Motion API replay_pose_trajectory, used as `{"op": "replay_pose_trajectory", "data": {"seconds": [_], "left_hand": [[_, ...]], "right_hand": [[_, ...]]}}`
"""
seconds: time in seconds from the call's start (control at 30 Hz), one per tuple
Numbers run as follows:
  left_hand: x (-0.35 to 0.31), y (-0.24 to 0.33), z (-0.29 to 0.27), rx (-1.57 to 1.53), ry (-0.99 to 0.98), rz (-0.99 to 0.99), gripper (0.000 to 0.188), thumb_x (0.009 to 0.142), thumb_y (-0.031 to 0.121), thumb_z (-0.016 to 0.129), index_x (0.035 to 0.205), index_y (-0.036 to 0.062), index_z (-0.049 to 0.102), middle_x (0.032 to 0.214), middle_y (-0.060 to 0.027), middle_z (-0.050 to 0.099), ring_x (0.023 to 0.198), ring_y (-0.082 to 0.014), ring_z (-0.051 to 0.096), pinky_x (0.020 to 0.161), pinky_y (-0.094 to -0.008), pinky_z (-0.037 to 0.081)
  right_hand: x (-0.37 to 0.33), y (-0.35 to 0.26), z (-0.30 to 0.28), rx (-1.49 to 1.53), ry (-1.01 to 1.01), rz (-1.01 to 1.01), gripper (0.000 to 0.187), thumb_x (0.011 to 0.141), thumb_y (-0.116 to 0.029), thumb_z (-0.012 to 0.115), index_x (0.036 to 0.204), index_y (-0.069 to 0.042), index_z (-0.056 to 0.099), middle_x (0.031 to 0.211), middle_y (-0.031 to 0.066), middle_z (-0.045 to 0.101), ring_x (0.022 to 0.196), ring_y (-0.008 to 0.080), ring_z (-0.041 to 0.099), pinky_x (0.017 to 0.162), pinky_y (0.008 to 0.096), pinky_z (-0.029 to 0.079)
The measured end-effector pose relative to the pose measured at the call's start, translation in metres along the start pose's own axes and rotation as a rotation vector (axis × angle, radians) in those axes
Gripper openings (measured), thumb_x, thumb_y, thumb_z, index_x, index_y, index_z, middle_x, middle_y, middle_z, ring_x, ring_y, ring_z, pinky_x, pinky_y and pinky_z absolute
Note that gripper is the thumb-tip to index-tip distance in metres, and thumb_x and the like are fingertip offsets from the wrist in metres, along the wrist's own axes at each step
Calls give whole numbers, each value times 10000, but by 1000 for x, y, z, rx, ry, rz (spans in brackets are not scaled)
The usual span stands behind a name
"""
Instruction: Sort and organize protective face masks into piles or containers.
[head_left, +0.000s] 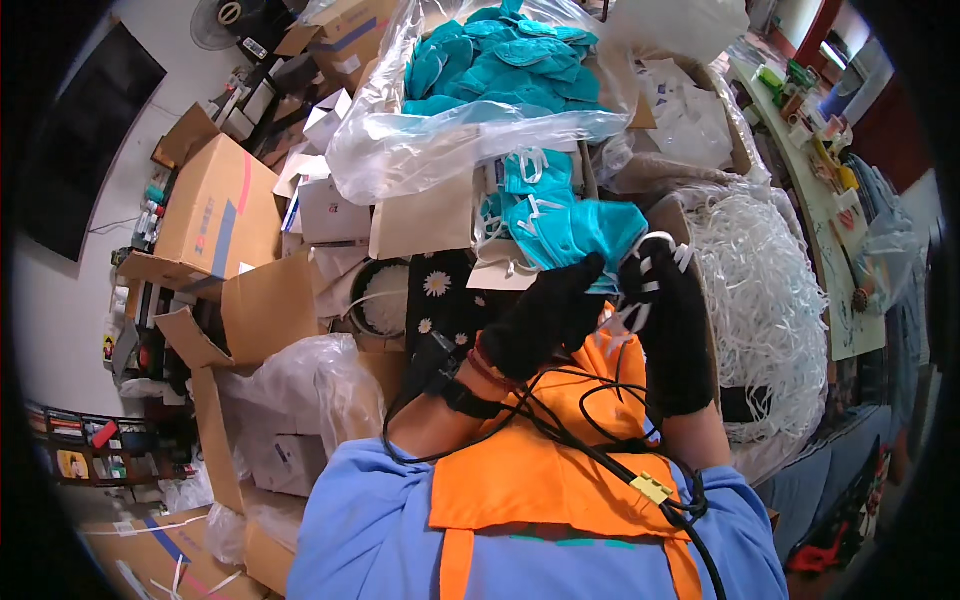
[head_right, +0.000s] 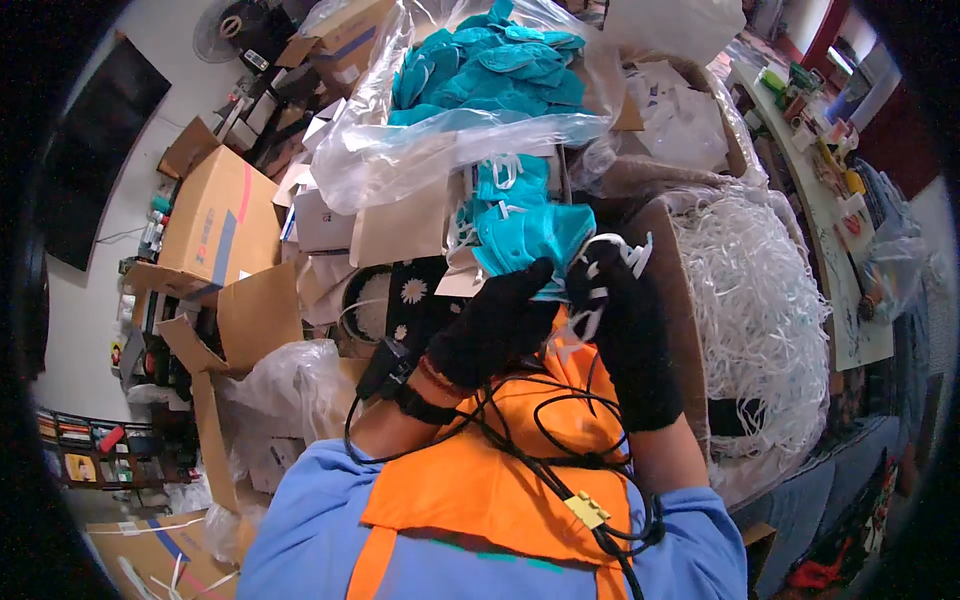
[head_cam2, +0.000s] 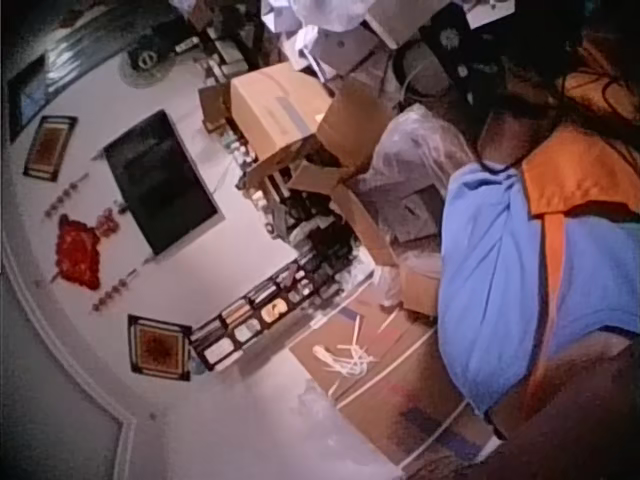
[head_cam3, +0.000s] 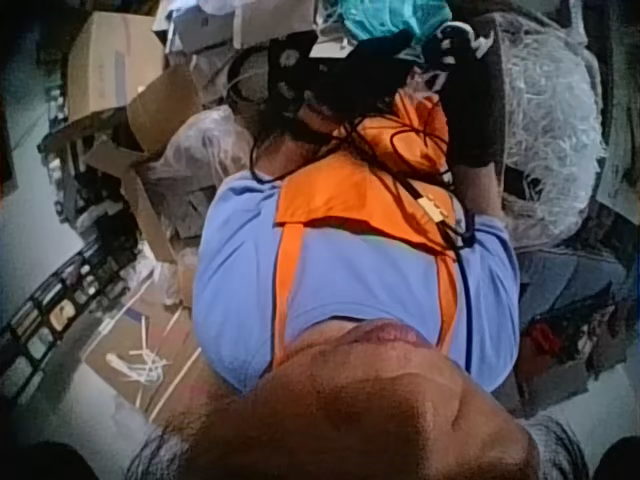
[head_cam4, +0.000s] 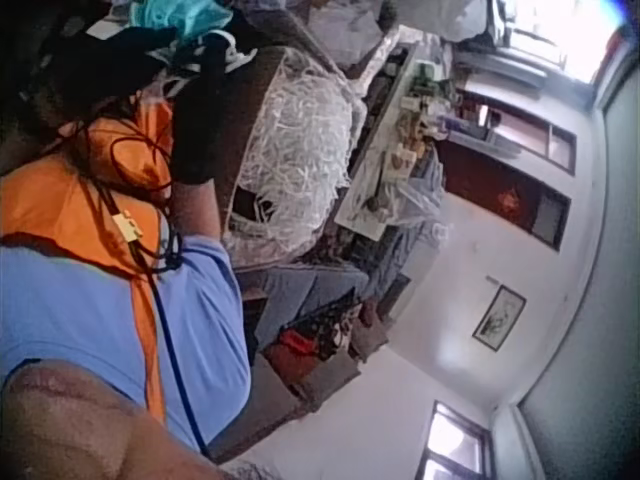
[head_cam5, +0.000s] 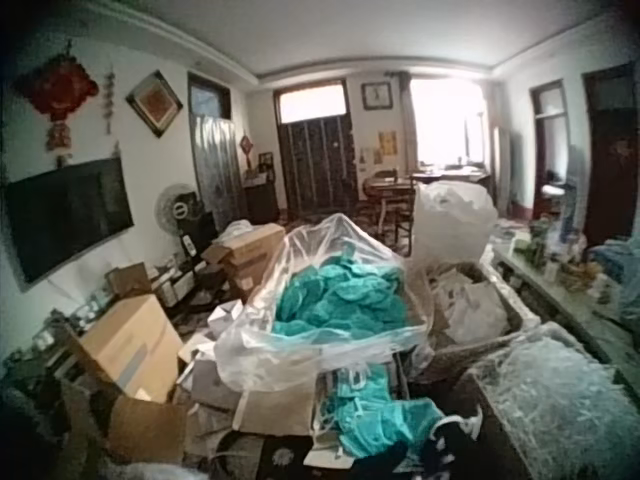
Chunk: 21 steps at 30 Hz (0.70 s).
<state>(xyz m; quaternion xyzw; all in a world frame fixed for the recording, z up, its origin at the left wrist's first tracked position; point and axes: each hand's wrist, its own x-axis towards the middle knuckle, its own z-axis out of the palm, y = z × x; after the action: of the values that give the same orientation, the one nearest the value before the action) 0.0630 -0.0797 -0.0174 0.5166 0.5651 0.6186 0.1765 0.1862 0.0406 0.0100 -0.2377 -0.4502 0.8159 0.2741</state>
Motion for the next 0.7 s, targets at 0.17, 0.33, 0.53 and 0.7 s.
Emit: {"op": "replay_pose_trajectory", "data": {"seconds": [0.17, 0.33, 0.53, 0.7], "left_hand": [[-17, 11, 8, -85, 22, -182, 325, 885, 180, 601, 1181, 62, 537, 846, -54, 578, 692, -137, 558, 604, -270, 454], [7, 29, -65, 657, 176, 81, 260, 874, 175, 610, 1098, 61, 544, 766, -37, 559, 633, -144, 543, 578, -279, 443], [56, 25, -50, 316, 80, 99, 188, 861, 170, 621, 999, 60, 553, 670, -18, 536, 562, -152, 524, 548, -290, 430], [110, 10, -77, -214, -19, -364, 215, 874, 194, 617, 1039, 61, 581, 661, 1, 512, 587, -107, 491, 543, -233, 404]], "right_hand": [[-8, -36, -16, 138, 106, -87, 293, 896, -238, 576, 1133, -69, 543, 994, 47, 589, 861, 175, 588, 747, 290, 483], [-17, -79, -160, -980, 540, -538, 581, 819, -37, 621, 1357, -16, 403, 1298, 117, 500, 1098, 212, 537, 954, 314, 407], [2, -42, -93, -379, 267, -298, 330, 860, -110, 613, 1177, -31, 568, 988, 13, 591, 842, 91, 557, 724, 212, 443], [8, -30, -59, -319, 192, -131, 152, 884, -206, 606, 948, -70, 624, 787, -49, 577, 654, 38, 518, 576, 207, 411]]}}
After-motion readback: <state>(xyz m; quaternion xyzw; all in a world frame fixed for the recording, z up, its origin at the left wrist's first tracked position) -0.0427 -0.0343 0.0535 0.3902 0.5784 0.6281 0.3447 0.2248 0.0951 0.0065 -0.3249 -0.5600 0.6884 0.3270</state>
